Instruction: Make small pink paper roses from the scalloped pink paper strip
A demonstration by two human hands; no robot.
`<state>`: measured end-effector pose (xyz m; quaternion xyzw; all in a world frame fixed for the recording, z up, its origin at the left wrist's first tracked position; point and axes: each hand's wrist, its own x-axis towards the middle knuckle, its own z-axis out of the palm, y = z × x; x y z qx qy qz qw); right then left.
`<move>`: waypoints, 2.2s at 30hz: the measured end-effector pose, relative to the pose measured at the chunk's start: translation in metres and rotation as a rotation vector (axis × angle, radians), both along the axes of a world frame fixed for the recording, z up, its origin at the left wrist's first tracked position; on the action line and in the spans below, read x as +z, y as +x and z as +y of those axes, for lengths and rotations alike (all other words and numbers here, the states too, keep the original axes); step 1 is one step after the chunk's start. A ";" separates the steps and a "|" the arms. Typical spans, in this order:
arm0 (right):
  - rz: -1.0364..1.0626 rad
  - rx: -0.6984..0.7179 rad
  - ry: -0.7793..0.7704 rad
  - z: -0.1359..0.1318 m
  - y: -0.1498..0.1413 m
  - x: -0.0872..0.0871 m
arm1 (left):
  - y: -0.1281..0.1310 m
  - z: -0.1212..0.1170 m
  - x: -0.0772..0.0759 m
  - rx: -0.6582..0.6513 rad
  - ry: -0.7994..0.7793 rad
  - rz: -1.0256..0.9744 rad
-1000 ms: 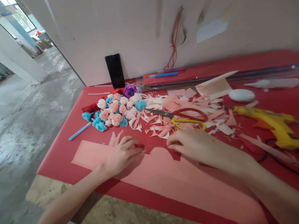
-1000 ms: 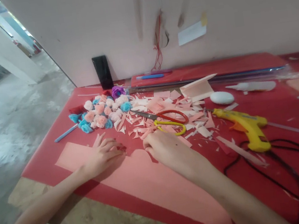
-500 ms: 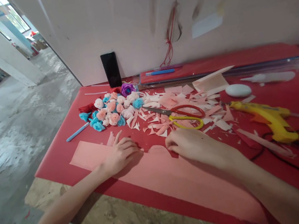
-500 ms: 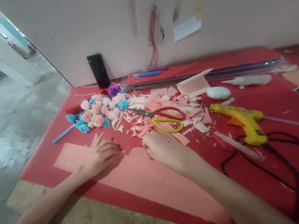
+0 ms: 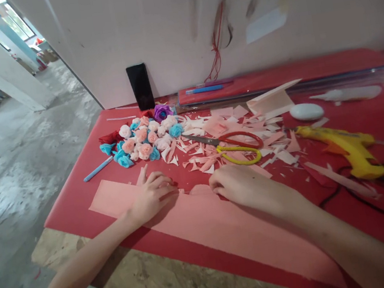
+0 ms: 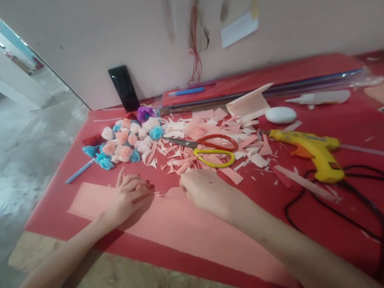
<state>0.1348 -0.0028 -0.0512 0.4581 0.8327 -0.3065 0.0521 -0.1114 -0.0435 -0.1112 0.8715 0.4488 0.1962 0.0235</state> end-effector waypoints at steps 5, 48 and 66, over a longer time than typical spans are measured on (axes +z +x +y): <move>-0.012 0.008 0.004 -0.001 -0.003 -0.001 | -0.002 -0.002 -0.002 -0.029 0.016 0.002; 0.860 -0.425 -0.021 -0.009 -0.015 0.037 | 0.058 0.017 0.088 0.127 -0.400 -1.061; 0.694 -0.335 -0.117 0.009 -0.014 0.019 | 0.006 0.029 0.018 0.162 -0.567 -0.357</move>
